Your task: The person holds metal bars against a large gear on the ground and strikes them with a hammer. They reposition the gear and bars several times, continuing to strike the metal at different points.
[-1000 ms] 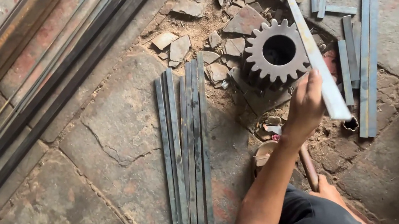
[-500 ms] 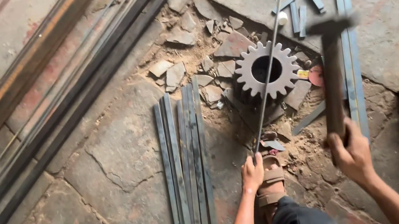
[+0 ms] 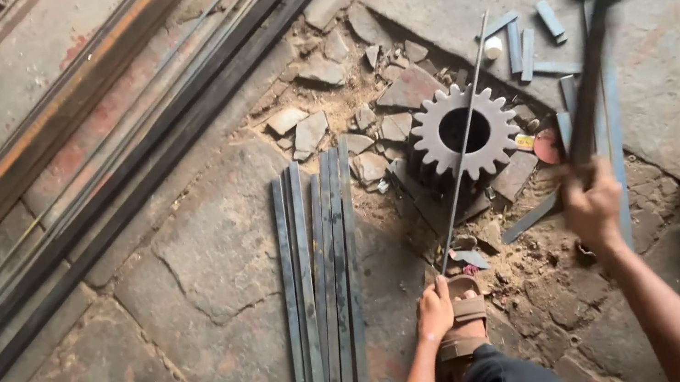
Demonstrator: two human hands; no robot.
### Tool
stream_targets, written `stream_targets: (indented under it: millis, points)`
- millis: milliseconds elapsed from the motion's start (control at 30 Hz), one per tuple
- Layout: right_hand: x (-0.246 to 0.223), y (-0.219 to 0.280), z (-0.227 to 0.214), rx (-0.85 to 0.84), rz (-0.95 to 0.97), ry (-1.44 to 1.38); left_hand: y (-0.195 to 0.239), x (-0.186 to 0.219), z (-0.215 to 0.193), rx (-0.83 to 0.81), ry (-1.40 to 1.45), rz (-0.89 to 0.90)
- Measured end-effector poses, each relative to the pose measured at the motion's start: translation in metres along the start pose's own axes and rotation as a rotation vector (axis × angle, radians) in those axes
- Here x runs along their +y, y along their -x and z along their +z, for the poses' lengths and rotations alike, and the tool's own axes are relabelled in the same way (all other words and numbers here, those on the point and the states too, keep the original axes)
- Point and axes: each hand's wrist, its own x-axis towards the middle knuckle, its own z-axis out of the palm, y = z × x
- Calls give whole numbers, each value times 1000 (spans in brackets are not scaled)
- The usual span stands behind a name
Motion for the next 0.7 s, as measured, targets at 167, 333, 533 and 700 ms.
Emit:
stream_targets:
  millis: [167, 333, 533, 700]
  points:
    - [23, -14, 22, 128, -571, -325, 41, -55, -1, -31, 4, 17]
    - [76, 12, 14, -62, -85, 503, 61, -51, -10, -64, 36, -60]
    - [17, 30, 16, 17, -251, 37, 71, -86, 7, -33, 5, -45]
    - [52, 14, 25, 112, -350, 45, 94, -101, -2, -24, 2, -86]
